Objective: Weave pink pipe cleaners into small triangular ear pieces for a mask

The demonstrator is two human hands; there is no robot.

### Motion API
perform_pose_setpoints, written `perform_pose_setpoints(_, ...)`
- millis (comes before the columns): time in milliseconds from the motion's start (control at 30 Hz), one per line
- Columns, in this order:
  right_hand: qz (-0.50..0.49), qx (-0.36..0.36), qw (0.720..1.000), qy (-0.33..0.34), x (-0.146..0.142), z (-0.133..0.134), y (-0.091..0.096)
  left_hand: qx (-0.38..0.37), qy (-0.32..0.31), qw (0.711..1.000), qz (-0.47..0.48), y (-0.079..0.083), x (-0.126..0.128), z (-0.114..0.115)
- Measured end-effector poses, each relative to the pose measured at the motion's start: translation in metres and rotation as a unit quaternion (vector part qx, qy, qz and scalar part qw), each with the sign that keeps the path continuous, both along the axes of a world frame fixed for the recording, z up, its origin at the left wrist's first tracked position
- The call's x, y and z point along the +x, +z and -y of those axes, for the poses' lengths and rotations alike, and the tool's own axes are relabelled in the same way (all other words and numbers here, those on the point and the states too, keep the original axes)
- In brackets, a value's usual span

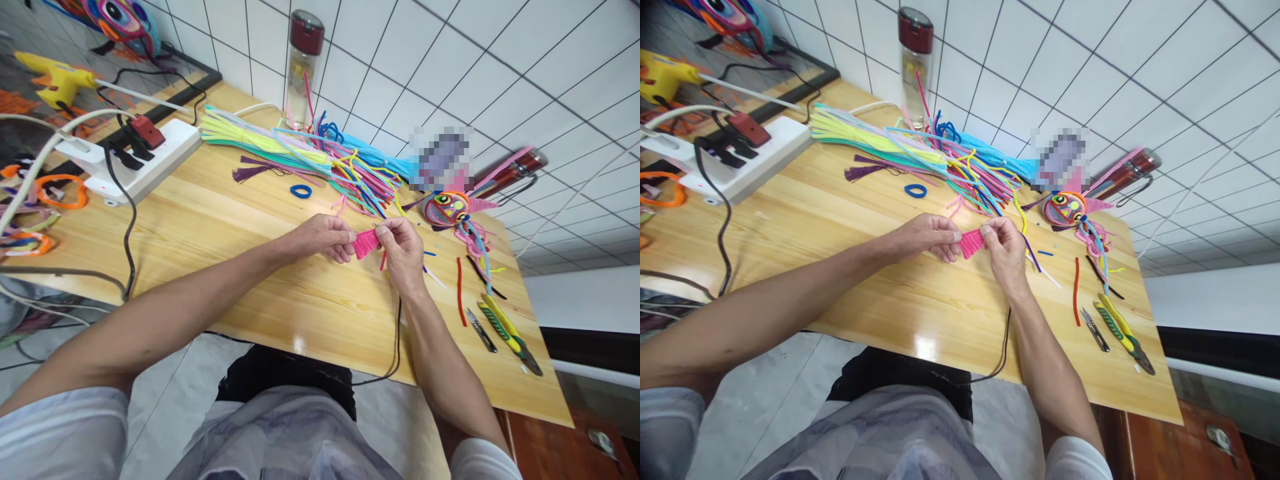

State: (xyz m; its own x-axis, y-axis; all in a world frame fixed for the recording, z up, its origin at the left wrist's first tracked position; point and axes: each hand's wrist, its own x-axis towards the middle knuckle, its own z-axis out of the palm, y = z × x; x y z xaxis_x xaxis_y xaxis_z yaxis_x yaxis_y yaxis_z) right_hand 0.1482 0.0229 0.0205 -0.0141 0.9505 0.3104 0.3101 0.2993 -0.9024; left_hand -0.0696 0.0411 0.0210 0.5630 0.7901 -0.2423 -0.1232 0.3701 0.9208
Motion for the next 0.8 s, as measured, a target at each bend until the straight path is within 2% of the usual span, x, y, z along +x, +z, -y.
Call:
perform_pose_setpoints(233,0.098,0.102,0.99,-0.02,0.003,0.0,-0.004,0.019,0.045,0.999,-0.011,-0.005,0.003,0.0)
perform_pose_setpoints(300,0.111,0.112,0.987,-0.027,0.003,0.0,-0.004,0.029,0.065,0.997,-0.016,-0.007,0.005,-0.001)
perform_pose_setpoints(567,0.083,0.024,0.995,-0.049,0.003,-0.001,-0.011,0.053,0.096,0.994,0.007,-0.006,0.006,0.001)
perform_pose_setpoints(800,0.046,0.041,0.997,-0.056,-0.002,0.002,-0.005,0.08,0.096,0.992,0.008,-0.004,0.008,0.003)
